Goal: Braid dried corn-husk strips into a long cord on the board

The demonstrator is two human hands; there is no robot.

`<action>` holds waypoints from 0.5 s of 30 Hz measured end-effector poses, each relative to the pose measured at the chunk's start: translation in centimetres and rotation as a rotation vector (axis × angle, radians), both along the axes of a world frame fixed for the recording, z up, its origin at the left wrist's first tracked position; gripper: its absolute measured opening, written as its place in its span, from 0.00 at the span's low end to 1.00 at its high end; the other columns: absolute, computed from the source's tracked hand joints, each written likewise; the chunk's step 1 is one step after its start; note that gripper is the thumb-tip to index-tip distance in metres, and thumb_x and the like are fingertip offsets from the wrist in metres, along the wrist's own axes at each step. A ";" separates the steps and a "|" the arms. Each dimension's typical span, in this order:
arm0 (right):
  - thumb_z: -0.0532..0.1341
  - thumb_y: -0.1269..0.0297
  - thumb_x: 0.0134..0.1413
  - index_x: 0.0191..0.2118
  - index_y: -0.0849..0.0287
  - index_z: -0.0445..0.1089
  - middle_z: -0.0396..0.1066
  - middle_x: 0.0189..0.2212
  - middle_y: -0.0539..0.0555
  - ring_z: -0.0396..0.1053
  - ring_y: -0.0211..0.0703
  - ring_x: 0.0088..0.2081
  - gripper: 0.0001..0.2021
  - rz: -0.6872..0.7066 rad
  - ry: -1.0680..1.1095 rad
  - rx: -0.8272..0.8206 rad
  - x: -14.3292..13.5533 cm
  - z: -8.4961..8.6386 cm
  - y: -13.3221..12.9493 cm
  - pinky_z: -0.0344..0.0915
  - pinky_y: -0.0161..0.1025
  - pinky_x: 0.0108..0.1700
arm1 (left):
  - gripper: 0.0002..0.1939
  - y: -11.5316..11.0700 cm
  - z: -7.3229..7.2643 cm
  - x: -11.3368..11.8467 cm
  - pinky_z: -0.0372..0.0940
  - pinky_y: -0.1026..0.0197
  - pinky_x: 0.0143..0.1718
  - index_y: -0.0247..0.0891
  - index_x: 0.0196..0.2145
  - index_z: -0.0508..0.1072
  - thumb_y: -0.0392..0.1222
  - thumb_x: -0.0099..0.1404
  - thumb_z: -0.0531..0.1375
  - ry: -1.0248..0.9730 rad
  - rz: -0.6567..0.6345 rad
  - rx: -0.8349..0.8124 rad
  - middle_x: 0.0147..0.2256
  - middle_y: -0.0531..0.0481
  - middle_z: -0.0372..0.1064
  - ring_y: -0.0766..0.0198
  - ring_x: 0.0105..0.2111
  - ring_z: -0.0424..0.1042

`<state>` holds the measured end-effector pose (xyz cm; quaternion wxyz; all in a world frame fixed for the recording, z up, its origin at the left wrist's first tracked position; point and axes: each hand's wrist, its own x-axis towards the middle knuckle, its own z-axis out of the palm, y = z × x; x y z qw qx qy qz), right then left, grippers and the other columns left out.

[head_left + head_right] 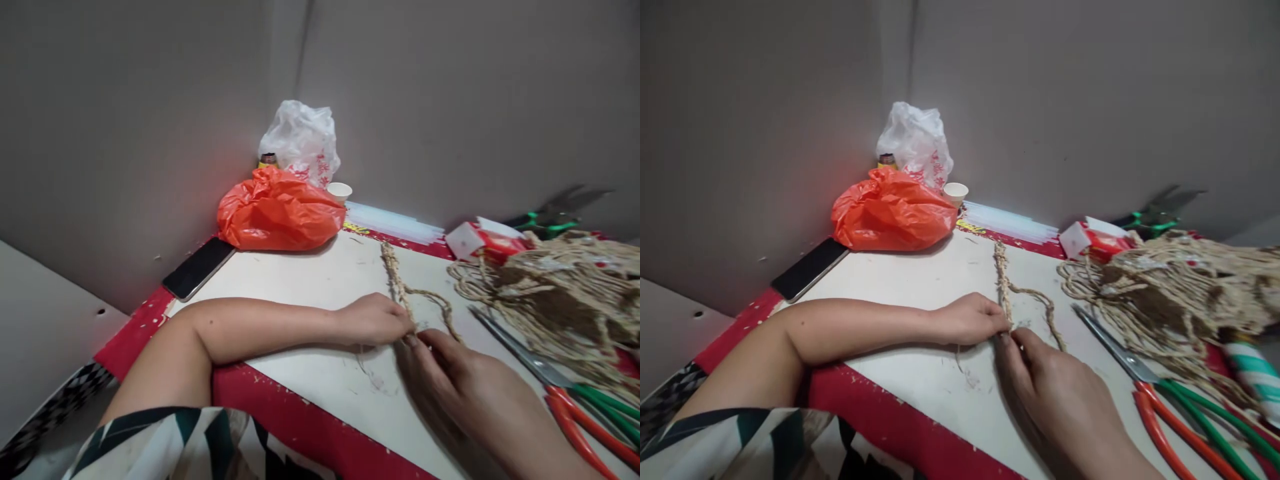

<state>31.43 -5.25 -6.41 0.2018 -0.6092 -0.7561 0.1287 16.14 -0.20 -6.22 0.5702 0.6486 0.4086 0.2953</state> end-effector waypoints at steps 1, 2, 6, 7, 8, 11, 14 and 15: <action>0.56 0.56 0.47 0.27 0.49 0.65 0.66 0.16 0.59 0.61 0.52 0.15 0.06 -0.012 -0.059 -0.006 -0.2 0.1 -0.2 0.48 0.43 0.21 | 0.15 0.0 0.0 0.0 0.48 0.66 0.20 0.38 0.12 0.59 0.31 0.54 0.50 -0.014 -0.006 0.004 0.15 0.57 0.51 0.74 0.19 0.51; 0.57 0.57 0.47 0.27 0.50 0.66 0.66 0.16 0.59 0.60 0.51 0.15 0.05 -0.022 -0.118 0.004 -0.4 0.2 -0.4 0.47 0.42 0.21 | 0.15 0.0 0.0 0.0 0.48 0.67 0.20 0.38 0.12 0.58 0.31 0.54 0.49 -0.030 -0.013 0.006 0.15 0.57 0.51 0.74 0.19 0.51; 0.58 0.64 0.49 0.28 0.52 0.68 0.66 0.16 0.56 0.55 0.42 0.15 0.03 0.066 -0.007 0.153 -1.2 0.6 -0.7 0.42 0.39 0.22 | 0.13 0.3 -0.3 0.3 0.47 0.66 0.20 0.37 0.14 0.57 0.33 0.55 0.50 -0.082 -0.054 -0.020 0.16 0.57 0.49 0.73 0.19 0.49; 0.59 0.65 0.50 0.29 0.52 0.69 0.65 0.16 0.54 0.53 0.40 0.15 0.03 0.094 0.054 0.197 -1.3 0.7 -0.7 0.41 0.39 0.22 | 0.13 0.4 -0.4 0.4 0.47 0.66 0.20 0.37 0.15 0.57 0.35 0.57 0.50 -0.097 -0.066 -0.032 0.16 0.57 0.49 0.73 0.19 0.49; 0.58 0.65 0.51 0.29 0.53 0.69 0.65 0.16 0.53 0.52 0.39 0.15 0.03 0.111 0.091 0.216 -1.4 0.7 -0.7 0.40 0.39 0.23 | 0.13 0.5 -0.3 0.4 0.46 0.66 0.19 0.37 0.16 0.58 0.38 0.58 0.51 -0.106 -0.085 -0.046 0.15 0.58 0.49 0.73 0.18 0.49; 0.54 0.64 0.56 0.30 0.57 0.68 0.66 0.19 0.54 0.54 0.37 0.18 0.08 0.090 -0.012 0.107 -1.5 1.1 -0.7 0.43 0.38 0.25 | 0.13 0.6 0.0 0.5 0.42 0.67 0.17 0.37 0.18 0.57 0.39 0.58 0.53 -0.114 -0.073 -0.192 0.12 0.60 0.48 0.74 0.15 0.45; 0.50 0.64 0.59 0.30 0.60 0.67 0.67 0.22 0.55 0.57 0.37 0.21 0.12 0.169 -0.125 -0.079 -1.5 2.4 -1.0 0.47 0.37 0.27 | 0.13 0.6 0.6 0.5 0.40 0.67 0.16 0.37 0.18 0.58 0.40 0.58 0.54 -0.078 -0.086 -0.277 0.11 0.61 0.48 0.75 0.13 0.44; 0.51 0.63 0.59 0.29 0.60 0.67 0.67 0.22 0.54 0.58 0.37 0.22 0.12 0.246 -0.120 -0.146 -1.5 3.0 -1.2 0.49 0.36 0.27 | 0.13 0.6 0.7 0.5 0.40 0.67 0.16 0.37 0.18 0.58 0.40 0.58 0.54 -0.063 -0.090 -0.287 0.12 0.61 0.48 0.76 0.13 0.44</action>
